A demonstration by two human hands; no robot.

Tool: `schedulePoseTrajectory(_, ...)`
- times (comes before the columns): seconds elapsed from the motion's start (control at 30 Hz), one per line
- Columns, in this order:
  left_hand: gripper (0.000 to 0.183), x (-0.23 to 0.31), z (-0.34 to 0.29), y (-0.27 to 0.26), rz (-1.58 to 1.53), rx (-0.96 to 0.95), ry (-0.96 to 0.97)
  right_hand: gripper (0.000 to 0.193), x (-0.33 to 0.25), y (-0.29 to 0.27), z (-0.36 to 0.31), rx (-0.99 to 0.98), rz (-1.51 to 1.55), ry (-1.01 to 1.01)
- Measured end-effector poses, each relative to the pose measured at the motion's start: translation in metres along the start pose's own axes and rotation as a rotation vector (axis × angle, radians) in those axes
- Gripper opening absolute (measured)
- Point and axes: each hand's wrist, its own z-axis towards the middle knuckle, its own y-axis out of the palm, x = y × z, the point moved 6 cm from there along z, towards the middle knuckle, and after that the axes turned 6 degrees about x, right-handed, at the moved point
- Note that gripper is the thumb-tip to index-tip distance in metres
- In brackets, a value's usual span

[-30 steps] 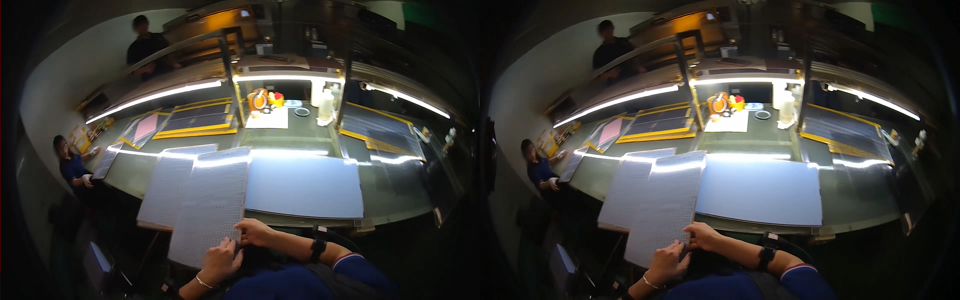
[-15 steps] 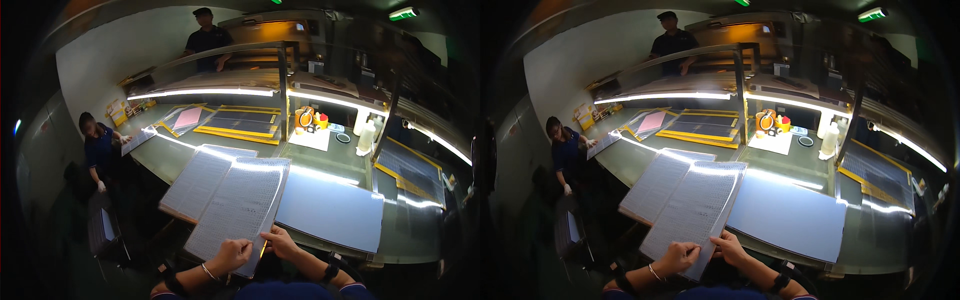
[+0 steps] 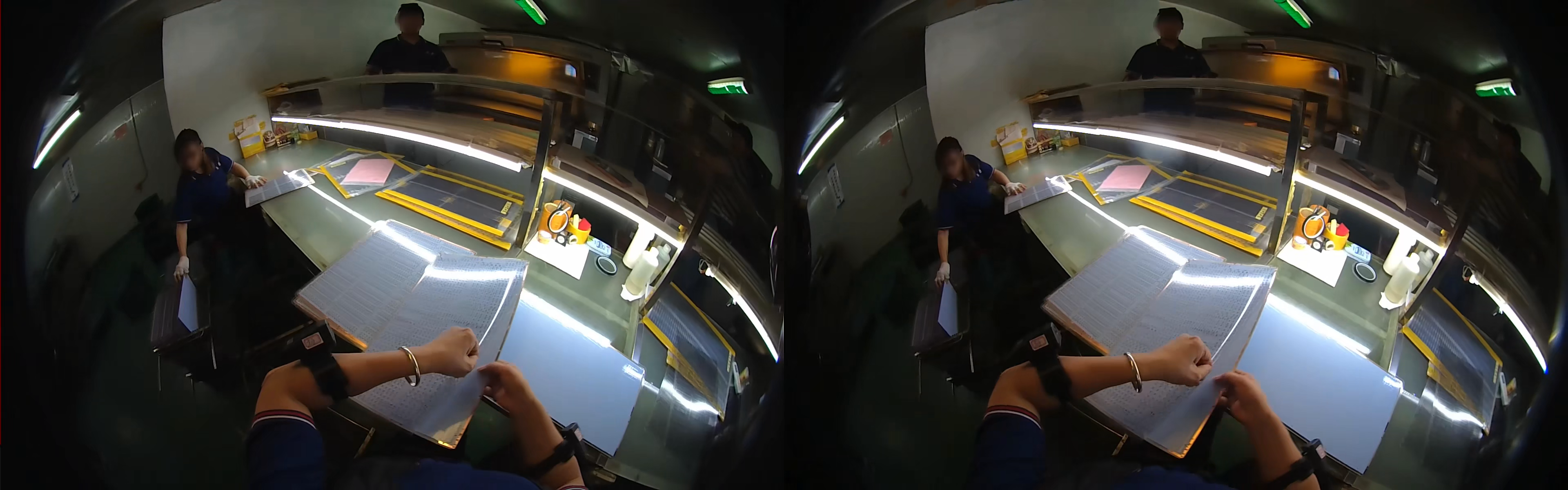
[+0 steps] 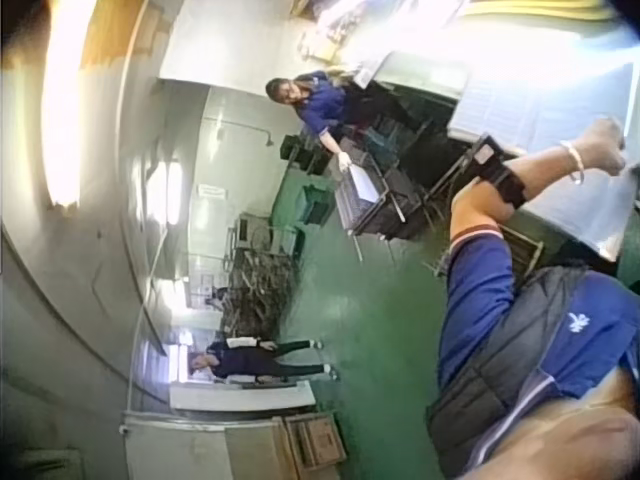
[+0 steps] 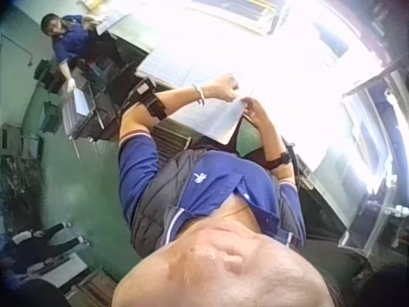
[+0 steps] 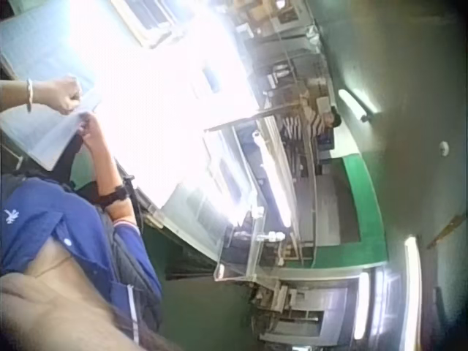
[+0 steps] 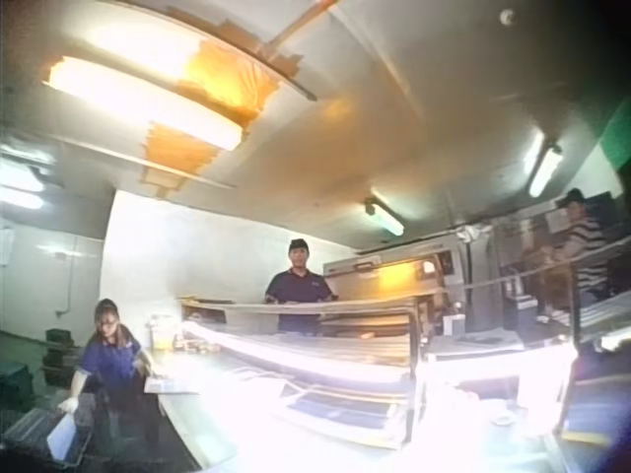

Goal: Inspecting and sorting thin sheets of material on a backlit table.

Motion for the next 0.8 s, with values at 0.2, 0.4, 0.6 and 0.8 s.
schedulePoseTrajectory(0.2,0.018,-0.002,0.003,-0.020,-0.307,0.032,-0.051,0.027,-0.061,0.009,-0.029,0.011,-0.087,-0.233)
schedulePoseTrajectory(0.4,0.016,-0.058,0.006,-0.085,-0.555,0.165,-0.203,0.039,-0.102,-0.084,-0.145,0.276,-0.123,-0.562)
schedulePoseTrajectory(0.6,0.019,-0.124,0.014,-0.088,-0.675,0.341,-0.408,0.044,-0.077,-0.189,-0.342,0.663,0.013,-0.906)
schedulePoseTrajectory(0.8,0.021,-0.151,0.079,0.004,-0.826,0.060,-0.363,0.039,0.086,-0.147,-0.609,1.771,0.240,-1.495)
